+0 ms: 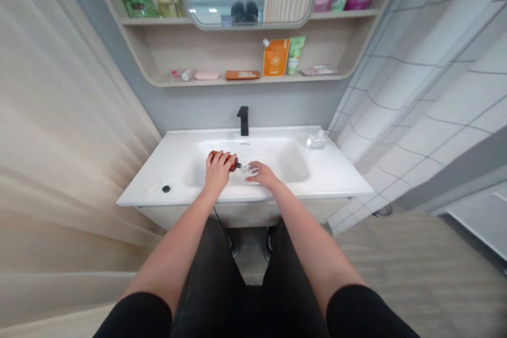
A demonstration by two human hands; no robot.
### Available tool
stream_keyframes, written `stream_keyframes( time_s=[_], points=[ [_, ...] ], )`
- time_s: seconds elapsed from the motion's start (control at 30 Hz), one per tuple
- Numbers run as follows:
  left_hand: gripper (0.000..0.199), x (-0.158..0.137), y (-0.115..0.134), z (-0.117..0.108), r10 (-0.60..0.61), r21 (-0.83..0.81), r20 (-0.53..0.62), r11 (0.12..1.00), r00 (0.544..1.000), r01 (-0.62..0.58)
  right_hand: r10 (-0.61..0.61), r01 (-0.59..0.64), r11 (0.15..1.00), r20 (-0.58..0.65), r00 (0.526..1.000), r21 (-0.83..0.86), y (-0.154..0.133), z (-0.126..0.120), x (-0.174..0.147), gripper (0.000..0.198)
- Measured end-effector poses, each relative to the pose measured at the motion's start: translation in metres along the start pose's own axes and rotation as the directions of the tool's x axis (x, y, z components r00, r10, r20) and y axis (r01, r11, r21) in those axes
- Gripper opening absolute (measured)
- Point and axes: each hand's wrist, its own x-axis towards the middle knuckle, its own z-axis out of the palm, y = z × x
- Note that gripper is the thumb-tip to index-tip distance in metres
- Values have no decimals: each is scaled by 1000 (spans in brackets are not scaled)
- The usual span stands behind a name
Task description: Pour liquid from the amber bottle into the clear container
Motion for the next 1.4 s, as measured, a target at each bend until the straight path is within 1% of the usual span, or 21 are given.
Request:
stream_keyframes(
  time_s=[0.17,0.3,0.5,0.67,1.13,1.4],
  points=[
    [65,0,1,-2,13,19,-8,1000,1000,-13,-23,23,1000,17,1000,-1,3,0,2,73],
    [68,-1,2,-3,8,-1,5,1000,1000,-8,-36,36,999,27,999,19,4,0,3,71],
    [65,-1,2,-3,20,29,-3,999,1000,-20,-44,44,999,37,998,10,0,-2,-1,68],
    [68,-1,3,-3,13,3,-2,1000,1000,-13,-57,57,998,24,998,-13,-4,-4,-3,66],
    [66,-2,4,-5,20,5,-14,1000,1000,-20,-98,98,994,5,995,-38,-1,-3,-4,70],
    [66,-2,4,-5,10,-6,-11,1000,1000,-10,-120,120,991,-1,993,-67,-4,-3,-5,66]
  ],
)
